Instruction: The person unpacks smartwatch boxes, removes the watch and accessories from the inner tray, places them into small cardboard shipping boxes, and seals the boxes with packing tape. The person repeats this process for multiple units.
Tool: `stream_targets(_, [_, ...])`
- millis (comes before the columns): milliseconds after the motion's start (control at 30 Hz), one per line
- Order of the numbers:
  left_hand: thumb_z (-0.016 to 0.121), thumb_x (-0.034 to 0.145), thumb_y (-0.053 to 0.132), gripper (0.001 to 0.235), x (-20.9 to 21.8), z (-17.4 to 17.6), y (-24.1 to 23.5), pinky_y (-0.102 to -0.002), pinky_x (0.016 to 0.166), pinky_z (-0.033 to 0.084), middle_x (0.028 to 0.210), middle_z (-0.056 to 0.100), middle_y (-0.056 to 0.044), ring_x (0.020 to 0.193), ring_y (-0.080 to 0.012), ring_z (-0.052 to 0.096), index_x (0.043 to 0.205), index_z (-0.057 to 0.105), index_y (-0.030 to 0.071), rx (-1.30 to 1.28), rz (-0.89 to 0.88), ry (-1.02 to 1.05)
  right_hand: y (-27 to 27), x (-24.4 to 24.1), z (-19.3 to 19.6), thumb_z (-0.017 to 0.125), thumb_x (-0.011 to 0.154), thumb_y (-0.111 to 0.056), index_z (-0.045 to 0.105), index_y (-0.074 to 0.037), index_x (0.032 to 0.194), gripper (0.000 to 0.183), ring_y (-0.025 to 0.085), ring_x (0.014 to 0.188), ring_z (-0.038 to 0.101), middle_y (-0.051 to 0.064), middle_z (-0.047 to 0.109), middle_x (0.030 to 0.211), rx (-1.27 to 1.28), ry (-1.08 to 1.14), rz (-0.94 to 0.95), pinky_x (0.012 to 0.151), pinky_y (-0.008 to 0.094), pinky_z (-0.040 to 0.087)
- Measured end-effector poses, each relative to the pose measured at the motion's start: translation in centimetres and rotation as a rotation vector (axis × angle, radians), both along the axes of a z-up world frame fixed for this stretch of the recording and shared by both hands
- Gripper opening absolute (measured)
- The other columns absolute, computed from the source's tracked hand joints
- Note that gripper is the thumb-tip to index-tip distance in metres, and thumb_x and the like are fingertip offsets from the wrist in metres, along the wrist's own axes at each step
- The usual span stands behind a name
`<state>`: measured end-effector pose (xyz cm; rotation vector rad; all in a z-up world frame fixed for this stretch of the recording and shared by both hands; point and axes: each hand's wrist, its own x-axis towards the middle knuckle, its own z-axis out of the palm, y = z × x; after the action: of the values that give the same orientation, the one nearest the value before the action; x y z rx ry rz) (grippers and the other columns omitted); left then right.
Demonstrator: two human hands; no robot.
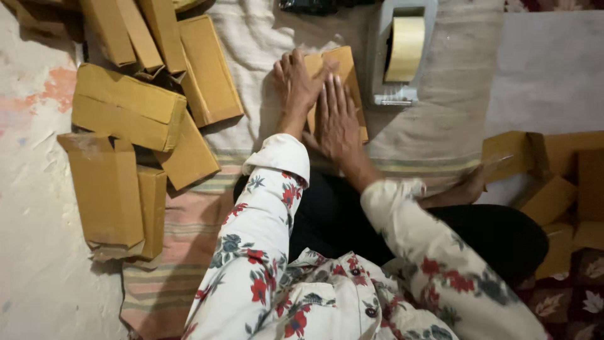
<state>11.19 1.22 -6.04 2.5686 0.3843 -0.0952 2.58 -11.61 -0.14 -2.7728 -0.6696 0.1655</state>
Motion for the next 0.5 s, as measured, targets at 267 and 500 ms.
stream_targets(267, [0.064,0.081,0.070,0.077,1.2,6.0,-3.0,-0.059,0.102,0.034,0.133,0.057,-0.021,0.126,-0.0381,0.048,0.130,0.061,0.011,0.220,-0.177,-0.013,-3.4,-5.3,2.1,0.050,0.101,-0.042,0.028,0.004,0.160,0.078,0.034,0.162,0.013,0.022,0.024,0.170,-0.251,-0.222,0.174,0.132,0.048,0.006])
stream_targets(500, [0.040,0.102,0.053,0.065,-4.4,4.9,3.0,-0.049,0.098,0.054,0.110,0.074,-0.028,0.105,-0.0410,0.071,0.105,0.079,0.002,0.184,0.098,0.420,-3.7,-4.2,3.0,0.057,0.088,-0.050,0.026,0.014,0.151,0.095,0.043,0.151,0.014,0.033,0.021,0.161,0.194,0.147,0.243,0.122,0.053,0.006])
